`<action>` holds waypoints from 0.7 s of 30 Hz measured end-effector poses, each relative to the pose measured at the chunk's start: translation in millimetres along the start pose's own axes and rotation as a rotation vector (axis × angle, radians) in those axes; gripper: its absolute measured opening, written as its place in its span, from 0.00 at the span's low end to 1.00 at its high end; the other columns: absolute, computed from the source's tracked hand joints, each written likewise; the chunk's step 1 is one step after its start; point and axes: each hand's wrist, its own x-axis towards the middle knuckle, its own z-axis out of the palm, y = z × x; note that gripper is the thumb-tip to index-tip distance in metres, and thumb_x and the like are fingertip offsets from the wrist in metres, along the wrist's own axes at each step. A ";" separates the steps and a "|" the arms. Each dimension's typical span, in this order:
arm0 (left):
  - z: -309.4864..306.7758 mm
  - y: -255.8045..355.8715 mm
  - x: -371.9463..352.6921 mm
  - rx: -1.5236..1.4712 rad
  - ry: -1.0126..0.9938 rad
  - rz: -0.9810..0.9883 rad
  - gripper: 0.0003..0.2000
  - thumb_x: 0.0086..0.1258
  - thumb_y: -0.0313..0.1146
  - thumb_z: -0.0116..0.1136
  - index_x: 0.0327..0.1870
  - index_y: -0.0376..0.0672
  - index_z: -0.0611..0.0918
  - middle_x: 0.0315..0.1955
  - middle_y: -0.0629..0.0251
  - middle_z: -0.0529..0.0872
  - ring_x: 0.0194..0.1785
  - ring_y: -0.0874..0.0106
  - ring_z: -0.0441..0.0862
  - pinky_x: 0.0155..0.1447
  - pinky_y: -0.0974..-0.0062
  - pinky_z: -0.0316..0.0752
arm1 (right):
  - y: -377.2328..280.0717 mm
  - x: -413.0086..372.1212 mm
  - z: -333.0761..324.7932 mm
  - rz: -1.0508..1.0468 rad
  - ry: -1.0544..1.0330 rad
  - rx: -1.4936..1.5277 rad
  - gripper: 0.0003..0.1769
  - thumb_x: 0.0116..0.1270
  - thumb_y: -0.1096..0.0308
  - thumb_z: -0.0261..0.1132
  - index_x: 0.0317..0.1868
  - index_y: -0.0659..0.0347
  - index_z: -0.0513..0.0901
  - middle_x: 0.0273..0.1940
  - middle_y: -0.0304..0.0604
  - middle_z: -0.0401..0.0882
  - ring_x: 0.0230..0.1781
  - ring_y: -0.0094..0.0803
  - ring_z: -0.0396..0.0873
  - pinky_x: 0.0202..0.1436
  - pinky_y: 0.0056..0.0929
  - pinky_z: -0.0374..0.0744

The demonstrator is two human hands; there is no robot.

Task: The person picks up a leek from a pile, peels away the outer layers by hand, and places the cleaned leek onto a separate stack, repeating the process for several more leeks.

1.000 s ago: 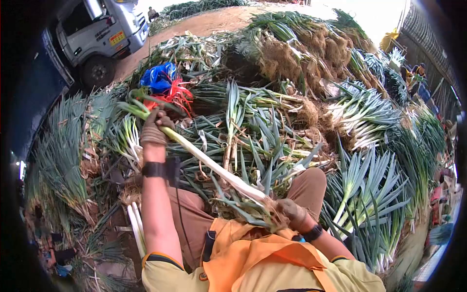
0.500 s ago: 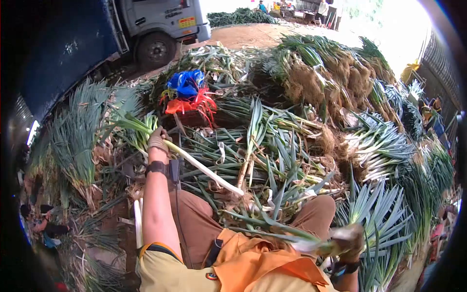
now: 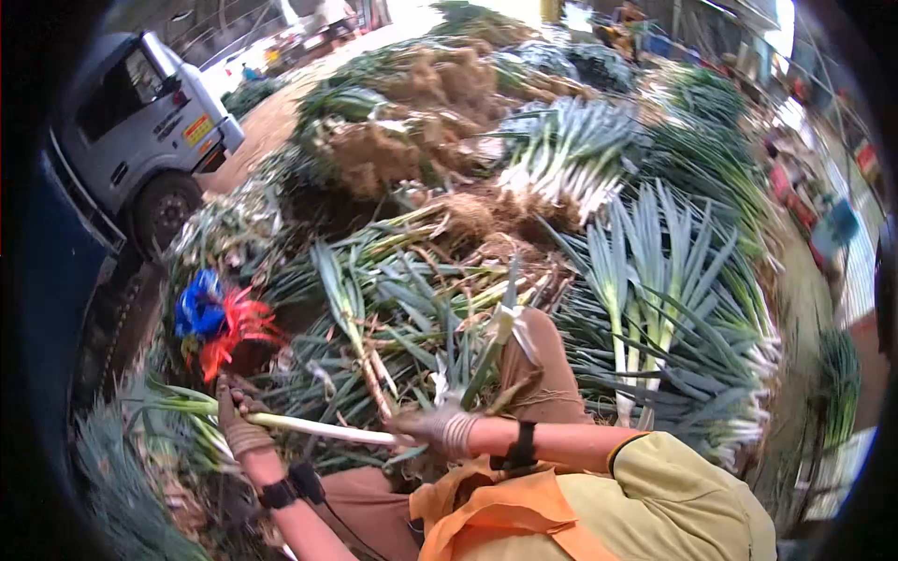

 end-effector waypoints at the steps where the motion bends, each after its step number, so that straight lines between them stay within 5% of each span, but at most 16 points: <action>1: 34.4 -6.9 -5.2 -0.035 -0.168 -0.013 0.07 0.66 0.39 0.50 0.37 0.47 0.77 0.21 0.70 0.79 0.12 0.79 0.72 0.12 0.82 0.66 | 12.3 -1.8 28.5 0.077 -0.003 0.234 0.29 0.52 0.60 0.64 0.55 0.55 0.69 0.37 0.50 0.78 0.36 0.42 0.77 0.40 0.33 0.74; 3: 111.1 -30.3 -21.6 0.150 -0.089 0.006 0.10 0.65 0.36 0.51 0.46 0.49 0.73 0.18 0.71 0.75 0.11 0.80 0.68 0.14 0.83 0.67 | 44.1 0.8 79.2 0.110 0.040 0.574 0.29 0.54 0.60 0.64 0.57 0.55 0.69 0.39 0.50 0.77 0.37 0.37 0.77 0.42 0.30 0.74; 4: 152.6 -48.6 -33.1 0.105 -0.359 0.066 0.16 0.62 0.35 0.56 0.50 0.46 0.71 0.19 0.71 0.74 0.14 0.79 0.68 0.16 0.86 0.68 | 37.5 -7.1 62.3 0.025 0.071 0.652 0.24 0.56 0.63 0.63 0.54 0.57 0.71 0.39 0.45 0.78 0.37 0.28 0.75 0.42 0.26 0.74; 6: 236.7 -65.1 -70.2 0.279 -0.576 0.150 0.36 0.57 0.36 0.62 0.63 0.39 0.54 0.39 0.56 0.78 0.34 0.73 0.78 0.26 0.84 0.74 | 27.1 -10.3 31.3 0.009 0.218 0.768 0.21 0.58 0.65 0.62 0.53 0.58 0.72 0.38 0.41 0.78 0.37 0.26 0.74 0.42 0.26 0.74; 7: 267.5 -74.0 -79.4 0.285 -0.685 0.100 0.39 0.58 0.38 0.61 0.65 0.40 0.50 0.49 0.53 0.73 0.42 0.72 0.76 0.35 0.82 0.75 | 23.5 -11.1 12.9 -0.016 0.356 0.883 0.19 0.59 0.66 0.62 0.51 0.59 0.73 0.38 0.38 0.78 0.38 0.23 0.73 0.43 0.25 0.74; 8: 284.3 -79.7 -77.6 0.466 -0.791 0.234 0.40 0.59 0.41 0.60 0.66 0.39 0.48 0.50 0.57 0.72 0.47 0.72 0.74 0.43 0.83 0.72 | 19.9 -14.7 -14.6 0.180 0.307 1.074 0.15 0.61 0.69 0.60 0.49 0.60 0.75 0.38 0.32 0.77 0.39 0.18 0.71 0.44 0.23 0.74; 9: 289.0 -97.2 -71.7 0.489 -0.801 0.256 0.38 0.60 0.38 0.59 0.66 0.39 0.48 0.50 0.60 0.72 0.48 0.74 0.72 0.48 0.83 0.70 | 35.0 -12.1 -38.7 0.128 0.403 0.933 0.13 0.61 0.68 0.60 0.46 0.62 0.76 0.38 0.33 0.77 0.38 0.19 0.72 0.43 0.22 0.75; 10: 286.1 -109.6 -62.3 0.558 -0.814 0.212 0.36 0.61 0.35 0.58 0.66 0.39 0.51 0.49 0.61 0.73 0.46 0.76 0.73 0.47 0.83 0.70 | 32.6 -11.8 -82.9 0.184 0.426 0.995 0.19 0.62 0.68 0.59 0.54 0.61 0.70 0.37 0.36 0.75 0.37 0.21 0.73 0.38 0.23 0.76; 11: 278.8 -124.5 -53.6 0.629 -0.827 0.167 0.34 0.62 0.33 0.57 0.65 0.39 0.53 0.47 0.61 0.74 0.44 0.77 0.73 0.46 0.83 0.70 | 31.4 -8.9 -121.5 0.088 0.488 1.381 0.22 0.62 0.64 0.58 0.55 0.63 0.67 0.33 0.37 0.75 0.34 0.24 0.74 0.36 0.23 0.76; 12: 260.0 -143.7 -45.6 0.676 -0.794 0.113 0.30 0.62 0.30 0.55 0.64 0.39 0.57 0.45 0.63 0.75 0.42 0.78 0.73 0.45 0.84 0.71 | 36.7 -3.9 -161.3 0.199 0.593 1.248 0.25 0.61 0.60 0.60 0.54 0.65 0.66 0.31 0.38 0.73 0.32 0.26 0.74 0.35 0.24 0.76; 15: 179.8 -194.1 -42.4 0.859 -0.666 -0.195 0.22 0.62 0.27 0.52 0.59 0.37 0.66 0.37 0.64 0.79 0.37 0.79 0.75 0.41 0.84 0.71 | 115.3 7.5 -246.7 -0.032 0.848 1.254 0.20 0.62 0.59 0.58 0.47 0.65 0.70 0.33 0.40 0.74 0.31 0.29 0.74 0.37 0.25 0.75; 16: 152.3 -210.1 -47.7 1.059 -0.612 -0.153 0.21 0.61 0.27 0.53 0.57 0.36 0.68 0.35 0.64 0.80 0.37 0.79 0.75 0.41 0.83 0.72 | 150.6 9.2 -269.3 -0.153 0.934 1.180 0.16 0.63 0.58 0.56 0.44 0.62 0.72 0.32 0.40 0.74 0.31 0.29 0.74 0.36 0.25 0.75; 17: 124.3 -225.0 -54.4 1.255 -0.547 -0.114 0.20 0.60 0.28 0.53 0.55 0.35 0.70 0.34 0.63 0.80 0.37 0.79 0.76 0.40 0.82 0.72 | 237.9 10.6 -288.8 0.050 1.145 1.122 0.16 0.63 0.56 0.56 0.42 0.60 0.72 0.32 0.39 0.73 0.31 0.27 0.72 0.36 0.24 0.74; 19: 63.5 -243.7 -63.8 1.408 -0.530 -0.339 0.21 0.58 0.35 0.54 0.53 0.36 0.72 0.35 0.58 0.81 0.39 0.73 0.77 0.43 0.77 0.71 | 307.4 1.1 -314.8 0.683 1.333 0.640 0.18 0.60 0.51 0.57 0.42 0.56 0.76 0.32 0.37 0.73 0.35 0.31 0.70 0.39 0.33 0.70; 21: 11.4 -253.1 -74.0 1.507 -0.552 -0.405 0.22 0.57 0.39 0.54 0.51 0.38 0.73 0.38 0.53 0.81 0.42 0.63 0.78 0.48 0.73 0.70 | 336.9 -3.0 -286.4 0.729 1.261 0.660 0.16 0.58 0.55 0.58 0.40 0.57 0.77 0.32 0.39 0.75 0.34 0.30 0.72 0.37 0.30 0.71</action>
